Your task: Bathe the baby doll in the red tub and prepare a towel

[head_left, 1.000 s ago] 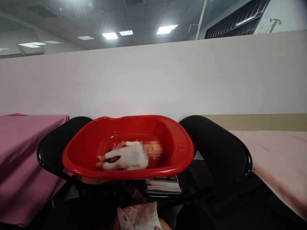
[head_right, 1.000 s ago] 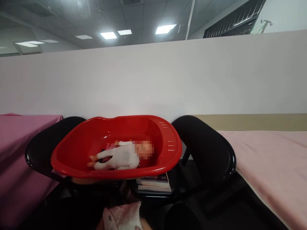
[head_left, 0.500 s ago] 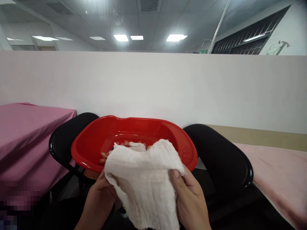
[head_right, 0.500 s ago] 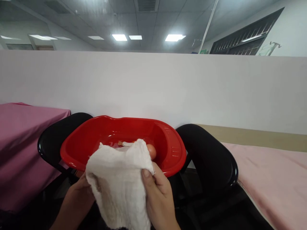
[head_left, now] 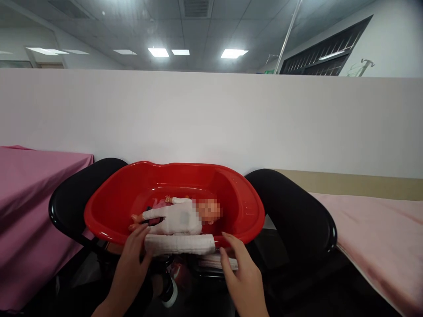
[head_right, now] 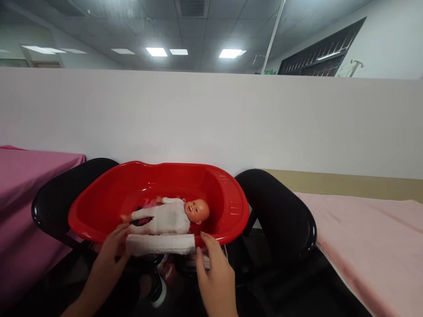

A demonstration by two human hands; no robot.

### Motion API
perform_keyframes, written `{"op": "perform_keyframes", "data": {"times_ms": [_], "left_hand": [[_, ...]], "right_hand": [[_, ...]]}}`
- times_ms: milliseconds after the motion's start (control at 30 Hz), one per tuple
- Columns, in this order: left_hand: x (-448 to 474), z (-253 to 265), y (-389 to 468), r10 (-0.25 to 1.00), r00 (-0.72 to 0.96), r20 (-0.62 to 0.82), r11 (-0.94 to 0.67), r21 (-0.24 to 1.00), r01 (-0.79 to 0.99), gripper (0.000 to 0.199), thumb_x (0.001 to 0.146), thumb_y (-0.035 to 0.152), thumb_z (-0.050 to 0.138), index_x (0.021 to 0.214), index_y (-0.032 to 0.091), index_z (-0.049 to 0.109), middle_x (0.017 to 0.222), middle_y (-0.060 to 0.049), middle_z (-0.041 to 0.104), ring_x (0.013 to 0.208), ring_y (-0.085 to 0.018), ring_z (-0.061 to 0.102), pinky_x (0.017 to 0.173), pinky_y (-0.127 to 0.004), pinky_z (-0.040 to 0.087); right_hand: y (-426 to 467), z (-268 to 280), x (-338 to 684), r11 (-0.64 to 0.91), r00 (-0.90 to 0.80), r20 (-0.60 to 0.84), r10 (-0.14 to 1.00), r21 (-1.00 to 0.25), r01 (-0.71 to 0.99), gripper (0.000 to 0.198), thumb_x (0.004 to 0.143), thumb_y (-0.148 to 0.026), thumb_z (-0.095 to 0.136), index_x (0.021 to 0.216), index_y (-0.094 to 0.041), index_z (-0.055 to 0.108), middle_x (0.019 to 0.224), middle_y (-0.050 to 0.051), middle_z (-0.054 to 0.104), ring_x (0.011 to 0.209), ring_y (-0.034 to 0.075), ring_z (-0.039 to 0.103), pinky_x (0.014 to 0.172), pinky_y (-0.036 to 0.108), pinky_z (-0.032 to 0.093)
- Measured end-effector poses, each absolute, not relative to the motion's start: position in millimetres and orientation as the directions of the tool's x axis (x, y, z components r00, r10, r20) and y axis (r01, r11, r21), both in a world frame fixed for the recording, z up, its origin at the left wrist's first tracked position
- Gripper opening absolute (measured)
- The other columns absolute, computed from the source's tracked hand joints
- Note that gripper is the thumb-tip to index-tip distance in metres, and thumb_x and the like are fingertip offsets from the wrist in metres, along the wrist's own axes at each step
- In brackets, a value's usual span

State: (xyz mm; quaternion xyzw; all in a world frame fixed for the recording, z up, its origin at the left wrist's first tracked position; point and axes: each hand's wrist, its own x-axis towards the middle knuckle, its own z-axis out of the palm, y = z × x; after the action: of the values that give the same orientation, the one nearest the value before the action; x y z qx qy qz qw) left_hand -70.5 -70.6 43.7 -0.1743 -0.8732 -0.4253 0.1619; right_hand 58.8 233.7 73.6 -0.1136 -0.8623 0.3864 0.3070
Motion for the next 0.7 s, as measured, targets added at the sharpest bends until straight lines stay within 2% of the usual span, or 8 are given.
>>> {"op": "perform_keyframes", "data": {"times_ms": [133,200,267,367,433,467,567,700], "left_hand": [[-96.4,69.9,-32.7,0.659,-0.708,0.252,0.595,0.401,0.697,0.064,0.094,0.026,0.072,0.158,0.025,0.064,0.168,-0.015,0.059,0.158,-0.038,0.051,0.132,-0.057,0.042],[-109.9,83.3,-18.9,0.738,-0.674,0.046,0.626,0.329,0.707,0.08,0.084,0.021,0.079,0.163,0.02,0.061,0.164,-0.018,0.062,0.151,-0.043,0.058,0.127,-0.059,0.046],[-120.1,92.1,-13.2,0.773,-0.627,-0.098,0.619,0.332,0.712,0.086,0.082,0.018,0.076,0.165,0.02,0.059,0.156,-0.018,0.069,0.14,-0.045,0.067,0.118,-0.057,0.053],[-128.1,94.9,-17.6,0.848,-0.523,-0.086,0.5,0.454,0.737,0.088,0.082,0.013,0.062,0.169,0.028,0.058,0.149,-0.013,0.075,0.132,-0.043,0.073,0.112,-0.053,0.056],[-129.6,93.7,-23.3,0.88,-0.473,-0.033,0.417,0.528,0.74,0.089,0.082,0.012,0.059,0.168,0.033,0.059,0.149,-0.009,0.075,0.133,-0.042,0.072,0.114,-0.05,0.054],[-129.8,93.8,-25.5,0.886,-0.463,-0.021,0.397,0.551,0.734,0.089,0.082,0.013,0.06,0.168,0.033,0.06,0.152,-0.008,0.074,0.136,-0.041,0.071,0.118,-0.05,0.051],[-134.6,100.9,-27.0,0.896,-0.435,-0.087,0.39,0.62,0.68,0.088,0.078,0.026,0.074,0.165,0.027,0.063,0.164,-0.011,0.063,0.151,-0.042,0.059,0.13,-0.051,0.04],[-171.9,110.7,-24.7,0.816,-0.575,-0.055,0.407,0.76,0.506,0.063,0.09,0.044,0.069,0.15,0.024,0.075,0.159,-0.013,0.067,0.148,-0.037,0.062,0.125,-0.046,0.046]], "right_hand": [[224.7,108.1,16.9,0.808,-0.942,0.334,-0.04,-0.544,-0.227,0.06,0.103,-0.036,0.075,0.16,-0.025,0.063,0.171,0.011,0.054,0.159,0.031,0.052,0.133,0.051,0.045],[220.1,124.4,-9.2,0.863,-0.966,0.156,-0.208,-0.435,-0.256,0.097,0.086,-0.038,0.095,0.171,-0.024,0.05,0.181,0.015,0.039,0.168,0.036,0.038,0.139,0.057,0.035],[213.7,133.7,-28.8,0.914,-0.964,-0.022,-0.265,-0.326,-0.243,0.119,0.074,-0.041,0.104,0.174,-0.018,0.044,0.178,0.023,0.039,0.166,0.043,0.039,0.137,0.062,0.036],[199.3,128.2,-38.0,0.976,-0.962,-0.195,-0.189,-0.144,-0.162,0.073,0.089,-0.029,0.091,0.154,-0.01,0.065,0.144,0.025,0.072,0.133,0.045,0.071,0.117,0.063,0.056],[189.7,111.3,-30.9,0.993,-0.981,-0.155,-0.119,-0.031,-0.116,0.041,0.102,-0.015,0.069,0.143,-0.01,0.073,0.127,0.021,0.079,0.118,0.041,0.078,0.106,0.059,0.063],[186.3,100.5,-24.2,0.994,-0.99,-0.093,-0.104,0.004,-0.105,0.043,0.104,-0.01,0.061,0.146,-0.011,0.072,0.133,0.022,0.077,0.123,0.041,0.077,0.108,0.06,0.062],[187.0,73.8,1.9,0.989,-0.988,0.072,-0.139,-0.047,-0.143,0.066,0.102,-0.017,0.068,0.167,-0.012,0.056,0.168,0.026,0.053,0.155,0.046,0.055,0.129,0.067,0.046],[215.5,84.2,14.1,0.875,-0.981,0.081,-0.178,-0.443,-0.196,0.09,0.096,-0.047,0.082,0.174,-0.02,0.047,0.18,0.018,0.036,0.168,0.045,0.034,0.139,0.067,0.031]]}}
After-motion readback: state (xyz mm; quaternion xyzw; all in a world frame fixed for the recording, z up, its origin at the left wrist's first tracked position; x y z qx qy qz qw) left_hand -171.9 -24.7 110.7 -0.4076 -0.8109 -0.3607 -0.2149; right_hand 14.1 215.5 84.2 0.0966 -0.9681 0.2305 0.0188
